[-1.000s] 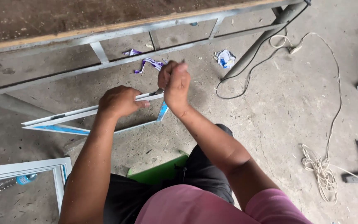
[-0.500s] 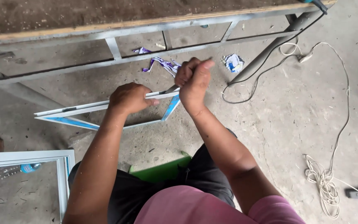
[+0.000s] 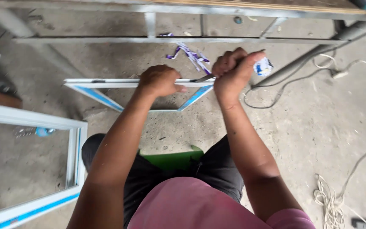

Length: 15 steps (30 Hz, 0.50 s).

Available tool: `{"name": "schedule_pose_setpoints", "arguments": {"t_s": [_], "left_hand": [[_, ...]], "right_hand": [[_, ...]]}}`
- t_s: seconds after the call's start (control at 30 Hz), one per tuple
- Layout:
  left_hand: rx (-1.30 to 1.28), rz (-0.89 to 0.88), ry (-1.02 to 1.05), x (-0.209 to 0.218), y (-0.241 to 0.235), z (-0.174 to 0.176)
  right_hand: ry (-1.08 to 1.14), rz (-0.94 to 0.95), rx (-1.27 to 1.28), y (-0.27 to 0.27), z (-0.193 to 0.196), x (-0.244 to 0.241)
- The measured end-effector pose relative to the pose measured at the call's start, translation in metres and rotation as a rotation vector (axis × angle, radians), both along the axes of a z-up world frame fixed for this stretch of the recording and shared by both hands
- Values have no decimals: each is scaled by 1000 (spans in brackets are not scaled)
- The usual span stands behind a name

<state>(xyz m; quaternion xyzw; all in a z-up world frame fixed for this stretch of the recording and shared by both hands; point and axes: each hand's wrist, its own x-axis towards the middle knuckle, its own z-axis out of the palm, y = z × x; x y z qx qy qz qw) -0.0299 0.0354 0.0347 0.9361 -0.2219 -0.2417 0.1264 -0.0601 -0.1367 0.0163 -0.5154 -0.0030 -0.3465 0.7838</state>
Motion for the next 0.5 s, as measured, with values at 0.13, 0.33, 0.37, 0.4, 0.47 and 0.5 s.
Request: {"name": "schedule_pose_setpoints", "arguments": {"t_s": [0.13,0.33,0.37,0.4,0.47,0.5], "left_hand": [[-37,-42,-43,-7,4,4],[2,-51,-44,4,0,-19],[-6,-44,-48,4,-3,-17],[-5,-45,-37,4,-6,-14],[18,-41,-9,0,3,-15],[12,-42,-24,2,1,-17]], "right_hand": [[15,0,22,3,14,-10],[80,211,20,6,24,-14],[77,217,11,3,21,-12],[76,179,28,1,18,-11],[89,147,68,10,13,-15],[99,146,70,9,18,-16]]}}
